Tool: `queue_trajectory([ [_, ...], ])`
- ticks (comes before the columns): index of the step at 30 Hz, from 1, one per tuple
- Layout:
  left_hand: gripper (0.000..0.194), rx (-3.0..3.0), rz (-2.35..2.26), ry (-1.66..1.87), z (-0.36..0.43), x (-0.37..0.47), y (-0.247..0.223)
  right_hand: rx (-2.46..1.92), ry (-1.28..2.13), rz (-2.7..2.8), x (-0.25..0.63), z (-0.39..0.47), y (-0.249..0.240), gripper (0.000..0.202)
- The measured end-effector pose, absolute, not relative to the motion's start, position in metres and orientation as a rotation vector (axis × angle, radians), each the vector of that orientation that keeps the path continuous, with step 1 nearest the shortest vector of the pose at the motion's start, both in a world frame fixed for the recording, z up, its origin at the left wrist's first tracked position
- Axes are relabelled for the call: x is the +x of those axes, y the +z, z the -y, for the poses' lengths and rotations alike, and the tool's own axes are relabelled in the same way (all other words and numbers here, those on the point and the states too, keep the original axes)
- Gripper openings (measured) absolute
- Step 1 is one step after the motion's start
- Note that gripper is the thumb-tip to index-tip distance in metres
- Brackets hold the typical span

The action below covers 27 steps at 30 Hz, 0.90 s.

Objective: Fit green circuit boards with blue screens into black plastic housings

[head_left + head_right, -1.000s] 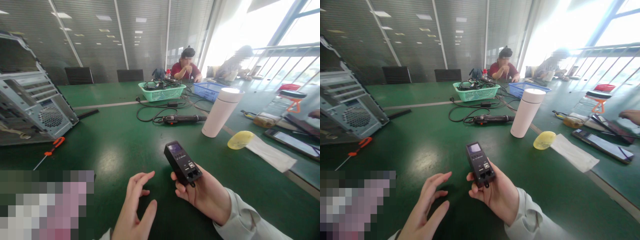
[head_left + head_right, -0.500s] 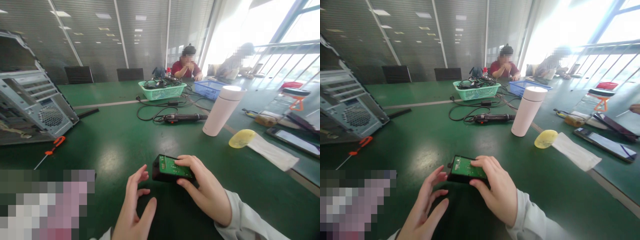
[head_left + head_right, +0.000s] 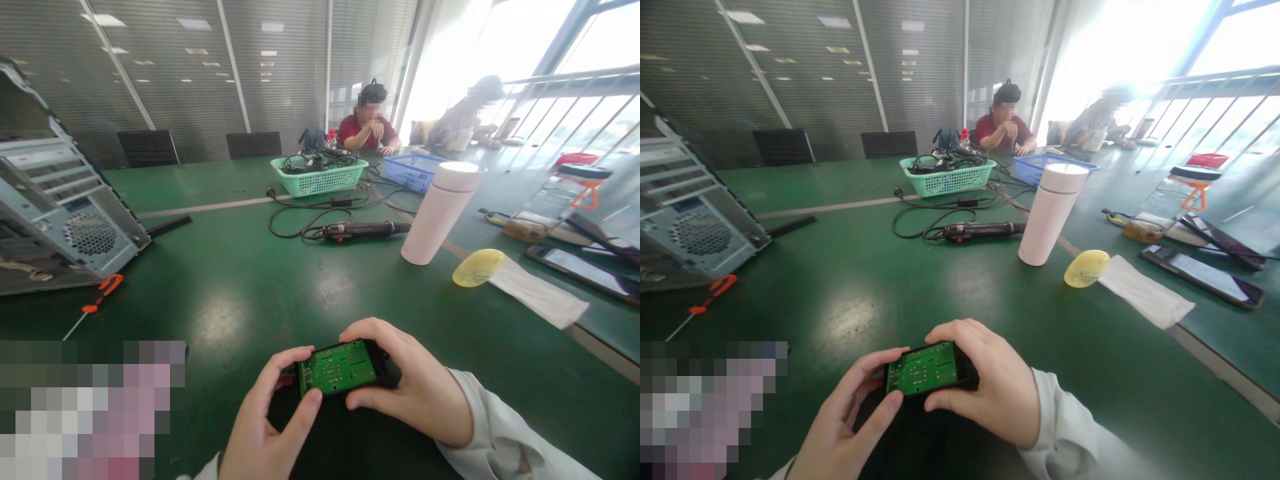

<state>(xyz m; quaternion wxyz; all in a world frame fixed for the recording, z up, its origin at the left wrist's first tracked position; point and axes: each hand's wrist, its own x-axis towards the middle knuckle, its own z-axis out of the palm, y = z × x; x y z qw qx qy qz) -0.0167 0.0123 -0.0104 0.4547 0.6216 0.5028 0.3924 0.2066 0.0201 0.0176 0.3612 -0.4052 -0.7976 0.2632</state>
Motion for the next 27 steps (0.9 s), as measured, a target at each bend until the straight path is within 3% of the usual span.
queue_trajectory([
  [12, 0.01, 1.581, -1.124, 0.93, -0.0099, -0.0191, -0.0062, -0.928, 0.988, 1.721, 0.2051, -0.0199, 0.0139, 0.048],
  [16, 0.015, 1.528, -1.163, 0.923, -0.0102, -0.0175, -0.0037, -1.004, 0.964, 1.719, 0.2044, -0.0198, 0.0148, 0.04],
  [27, 0.027, 1.386, -1.209, 0.914, -0.0051, -0.016, -0.002, -1.082, 1.101, 1.688, 0.2054, -0.0173, 0.0212, 0.042],
])
